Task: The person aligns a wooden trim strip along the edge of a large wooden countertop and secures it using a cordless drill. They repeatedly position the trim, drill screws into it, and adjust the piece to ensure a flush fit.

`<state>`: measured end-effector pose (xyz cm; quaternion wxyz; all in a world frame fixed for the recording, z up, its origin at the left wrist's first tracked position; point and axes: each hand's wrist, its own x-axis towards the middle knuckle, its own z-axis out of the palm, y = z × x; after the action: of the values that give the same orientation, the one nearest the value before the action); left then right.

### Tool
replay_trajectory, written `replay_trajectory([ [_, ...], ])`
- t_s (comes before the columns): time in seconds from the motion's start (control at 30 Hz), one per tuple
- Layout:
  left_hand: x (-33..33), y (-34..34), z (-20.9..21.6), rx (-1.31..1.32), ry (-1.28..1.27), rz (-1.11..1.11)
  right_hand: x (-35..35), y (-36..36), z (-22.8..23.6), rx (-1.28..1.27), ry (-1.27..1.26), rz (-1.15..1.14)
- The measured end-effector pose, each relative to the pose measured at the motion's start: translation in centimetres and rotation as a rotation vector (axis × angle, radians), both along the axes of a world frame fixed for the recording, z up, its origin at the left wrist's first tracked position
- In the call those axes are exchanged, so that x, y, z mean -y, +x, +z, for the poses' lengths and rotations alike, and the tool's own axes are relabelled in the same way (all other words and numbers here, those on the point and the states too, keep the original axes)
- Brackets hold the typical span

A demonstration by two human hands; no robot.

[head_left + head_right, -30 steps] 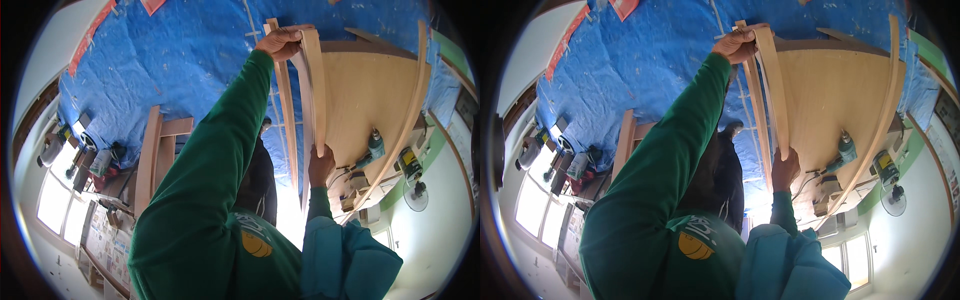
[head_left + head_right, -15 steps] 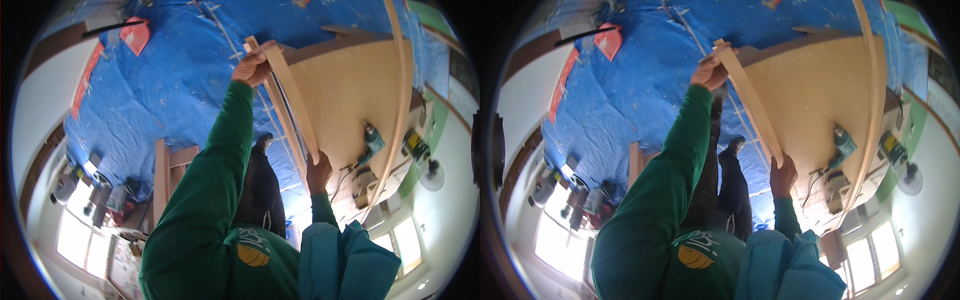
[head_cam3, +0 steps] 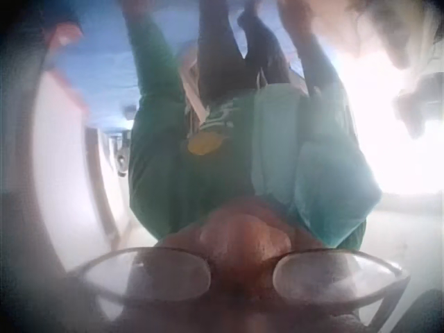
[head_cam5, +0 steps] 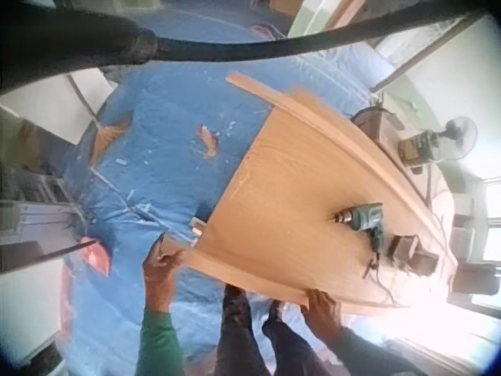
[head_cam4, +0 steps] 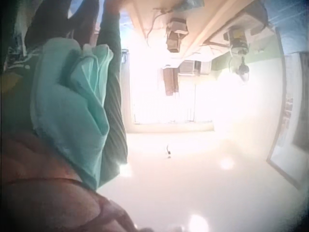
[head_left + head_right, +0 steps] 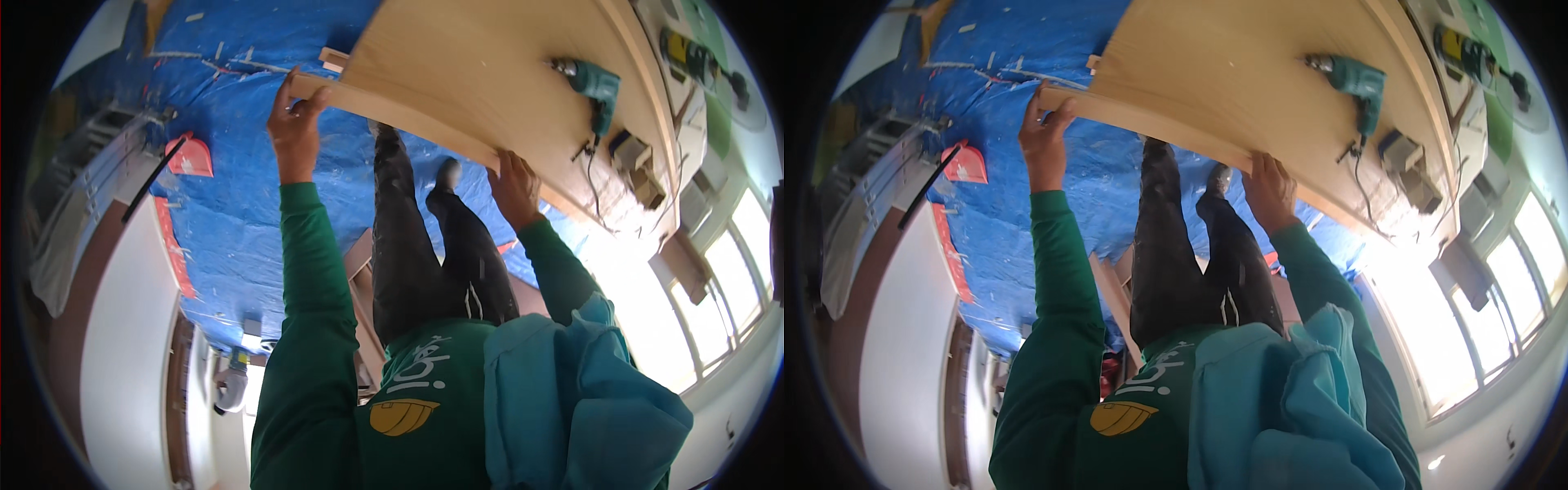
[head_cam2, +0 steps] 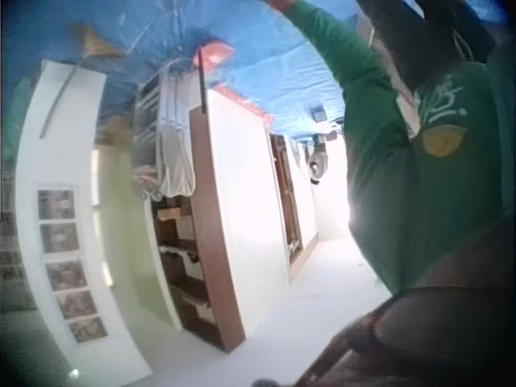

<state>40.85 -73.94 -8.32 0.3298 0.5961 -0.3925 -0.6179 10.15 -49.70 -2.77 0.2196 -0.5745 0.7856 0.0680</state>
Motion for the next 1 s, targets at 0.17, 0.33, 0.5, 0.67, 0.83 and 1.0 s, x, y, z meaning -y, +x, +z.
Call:
replay_trajectory([
  [0.17, 0.5, -0.8, 1.6, -0.017, 0.070, 0.005, -0.9, 0.0, -0.1, -0.014, -0.027, 0.009],
  [0.33, 0.2, -0.5, 1.3, 0.082, 0.099, -0.064, -1.7, 0.0, -0.1, -0.007, -0.095, 0.026],
  [0.5, 0.8, 1.5, 0.3, 0.316, 0.159, -0.177, -2.8, 0.2, -2.7, -0.119, -0.134, 0.144],
  [0.67, 1.8, 1.2, 1.2, 0.338, 0.217, -0.235, -2.8, 0.2, -2.5, -0.234, -0.111, 0.196],
  [0.83, 1.6, 0.5, 1.3, 0.489, 0.266, -0.282, -2.0, 0.3, -1.9, -0.078, 0.015, 0.058],
  [1.0, 2.0, 0.6, 1.3, 0.640, 0.285, -0.307, -4.7, -0.2, 0.8, -0.072, -0.256, -0.147],
])
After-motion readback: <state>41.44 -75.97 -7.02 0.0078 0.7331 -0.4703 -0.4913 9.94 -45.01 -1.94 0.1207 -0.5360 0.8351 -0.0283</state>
